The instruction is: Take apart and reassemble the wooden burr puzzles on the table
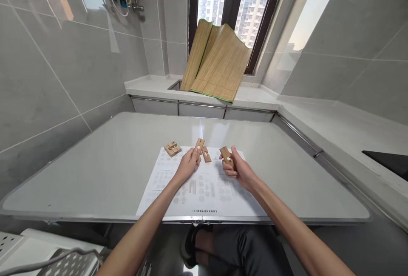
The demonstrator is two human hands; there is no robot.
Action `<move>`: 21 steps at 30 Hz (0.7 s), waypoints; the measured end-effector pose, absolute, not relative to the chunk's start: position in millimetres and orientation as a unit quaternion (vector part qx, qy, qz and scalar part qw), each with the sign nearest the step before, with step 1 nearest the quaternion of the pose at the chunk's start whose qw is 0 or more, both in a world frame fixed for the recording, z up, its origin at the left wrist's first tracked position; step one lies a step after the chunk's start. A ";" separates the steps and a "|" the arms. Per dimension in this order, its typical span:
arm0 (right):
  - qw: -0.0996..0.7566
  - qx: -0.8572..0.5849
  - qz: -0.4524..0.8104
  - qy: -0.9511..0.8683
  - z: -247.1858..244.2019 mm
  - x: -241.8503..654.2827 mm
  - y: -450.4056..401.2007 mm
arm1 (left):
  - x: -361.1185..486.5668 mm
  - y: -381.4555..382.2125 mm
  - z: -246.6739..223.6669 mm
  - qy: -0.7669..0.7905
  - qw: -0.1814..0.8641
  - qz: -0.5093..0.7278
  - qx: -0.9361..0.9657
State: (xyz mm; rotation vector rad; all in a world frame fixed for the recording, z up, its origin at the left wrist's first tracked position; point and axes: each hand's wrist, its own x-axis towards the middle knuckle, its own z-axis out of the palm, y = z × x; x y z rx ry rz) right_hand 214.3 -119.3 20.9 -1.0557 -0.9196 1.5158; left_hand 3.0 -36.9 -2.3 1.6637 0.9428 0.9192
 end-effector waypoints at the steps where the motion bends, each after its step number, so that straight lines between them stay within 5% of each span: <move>1: 0.519 -0.430 0.631 -0.384 17.5 215.4 -112.9 | 5.2 -32.2 -3.8 0.370 0.516 0.379 0.673; 8: 0.528 -0.421 0.600 -0.429 6.5 205.5 -80.7 | 10.8 -12.6 -7.6 0.285 0.642 0.397 0.590; 21: 0.467 -0.347 0.679 -0.447 -20.3 203.2 -46.8 | 16.8 -12.1 -14.3 0.308 0.627 0.411 0.586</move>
